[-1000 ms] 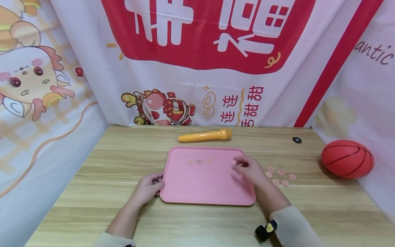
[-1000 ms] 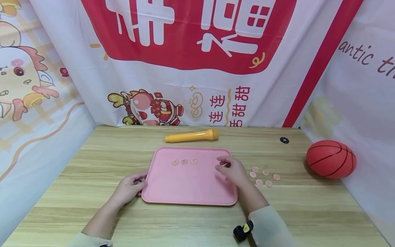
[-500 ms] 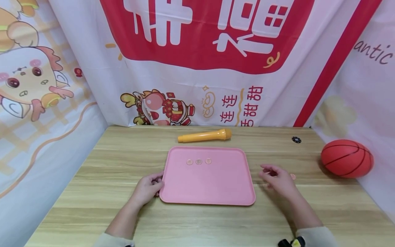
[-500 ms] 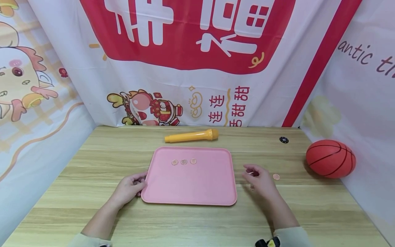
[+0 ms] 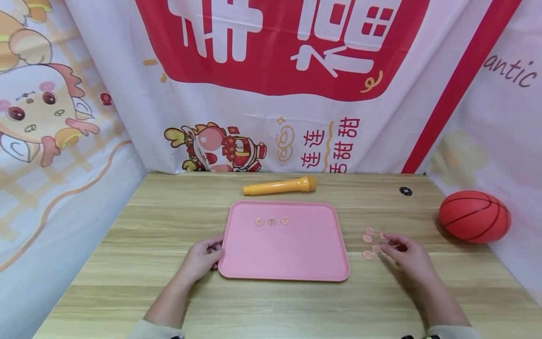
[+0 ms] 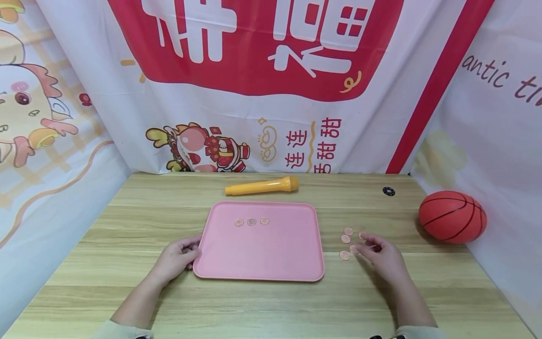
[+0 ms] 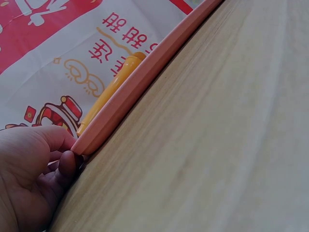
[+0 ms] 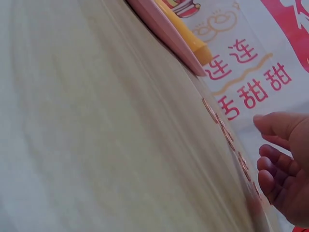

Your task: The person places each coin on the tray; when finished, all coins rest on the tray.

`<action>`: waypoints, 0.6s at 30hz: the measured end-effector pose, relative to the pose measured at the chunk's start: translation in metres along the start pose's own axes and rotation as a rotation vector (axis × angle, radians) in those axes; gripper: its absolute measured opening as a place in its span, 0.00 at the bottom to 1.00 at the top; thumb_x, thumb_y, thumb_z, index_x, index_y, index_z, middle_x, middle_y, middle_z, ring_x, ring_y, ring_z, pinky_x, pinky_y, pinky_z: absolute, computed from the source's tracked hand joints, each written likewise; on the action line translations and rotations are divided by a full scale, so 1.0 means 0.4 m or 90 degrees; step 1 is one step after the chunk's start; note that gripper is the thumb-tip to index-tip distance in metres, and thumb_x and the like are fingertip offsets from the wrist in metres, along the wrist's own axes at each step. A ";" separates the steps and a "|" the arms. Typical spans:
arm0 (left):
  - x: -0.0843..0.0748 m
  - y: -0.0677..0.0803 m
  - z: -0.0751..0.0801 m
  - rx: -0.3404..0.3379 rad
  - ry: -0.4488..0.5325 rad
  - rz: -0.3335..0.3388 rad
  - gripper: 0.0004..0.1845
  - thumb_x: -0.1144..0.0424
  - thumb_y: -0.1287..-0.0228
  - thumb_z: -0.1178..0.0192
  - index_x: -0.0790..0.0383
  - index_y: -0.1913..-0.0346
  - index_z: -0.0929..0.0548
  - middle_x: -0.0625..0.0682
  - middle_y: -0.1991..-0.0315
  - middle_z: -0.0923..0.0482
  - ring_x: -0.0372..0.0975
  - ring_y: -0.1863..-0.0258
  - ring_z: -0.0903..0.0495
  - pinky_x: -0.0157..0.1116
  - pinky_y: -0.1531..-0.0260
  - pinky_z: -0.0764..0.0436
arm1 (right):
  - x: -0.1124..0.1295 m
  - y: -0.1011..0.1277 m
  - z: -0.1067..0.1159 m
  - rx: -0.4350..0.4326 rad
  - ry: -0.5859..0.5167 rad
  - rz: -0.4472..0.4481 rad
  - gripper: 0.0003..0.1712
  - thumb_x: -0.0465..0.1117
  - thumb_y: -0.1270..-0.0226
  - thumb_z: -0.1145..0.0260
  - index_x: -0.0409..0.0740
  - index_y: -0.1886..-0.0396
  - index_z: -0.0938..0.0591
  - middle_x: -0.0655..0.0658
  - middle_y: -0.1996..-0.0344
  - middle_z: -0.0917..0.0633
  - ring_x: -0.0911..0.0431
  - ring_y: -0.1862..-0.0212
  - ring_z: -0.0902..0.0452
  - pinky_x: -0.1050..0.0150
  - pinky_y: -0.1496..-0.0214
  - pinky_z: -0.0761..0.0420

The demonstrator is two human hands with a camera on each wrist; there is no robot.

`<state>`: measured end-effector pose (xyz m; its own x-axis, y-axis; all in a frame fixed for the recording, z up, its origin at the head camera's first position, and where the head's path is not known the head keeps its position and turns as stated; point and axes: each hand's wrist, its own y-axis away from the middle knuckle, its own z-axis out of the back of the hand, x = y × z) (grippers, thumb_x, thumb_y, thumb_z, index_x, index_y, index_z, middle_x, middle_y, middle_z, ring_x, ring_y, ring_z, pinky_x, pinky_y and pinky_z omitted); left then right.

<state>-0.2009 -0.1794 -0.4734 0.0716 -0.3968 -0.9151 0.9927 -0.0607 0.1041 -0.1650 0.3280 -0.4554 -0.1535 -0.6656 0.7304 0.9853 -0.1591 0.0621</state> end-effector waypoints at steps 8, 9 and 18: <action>0.005 -0.004 -0.001 -0.001 -0.002 -0.002 0.25 0.71 0.39 0.41 0.73 0.38 0.25 0.55 0.66 0.22 0.33 0.78 0.27 0.28 0.79 0.23 | -0.041 -0.009 0.017 0.006 0.070 0.009 0.32 0.55 0.35 0.33 0.35 0.42 0.21 0.37 0.53 0.17 0.57 0.55 0.24 0.65 0.54 0.23; 0.005 -0.005 -0.001 -0.002 -0.001 -0.002 0.25 0.71 0.39 0.41 0.73 0.38 0.25 0.55 0.66 0.22 0.33 0.78 0.27 0.28 0.79 0.23 | -0.044 -0.011 0.017 0.012 0.072 0.002 0.32 0.55 0.35 0.34 0.34 0.42 0.21 0.36 0.51 0.17 0.53 0.53 0.23 0.61 0.51 0.23; 0.007 -0.004 0.000 -0.003 0.001 -0.003 0.25 0.72 0.39 0.42 0.73 0.38 0.25 0.55 0.66 0.22 0.33 0.78 0.27 0.28 0.79 0.22 | -0.049 -0.023 0.024 0.044 0.084 -0.052 0.35 0.58 0.33 0.37 0.33 0.41 0.23 0.31 0.47 0.21 0.41 0.46 0.26 0.41 0.43 0.28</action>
<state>-0.2021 -0.1803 -0.4763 0.0673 -0.3956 -0.9159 0.9935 -0.0576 0.0979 -0.1704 0.3495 -0.4638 -0.2369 -0.7432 0.6258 0.9714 -0.1692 0.1668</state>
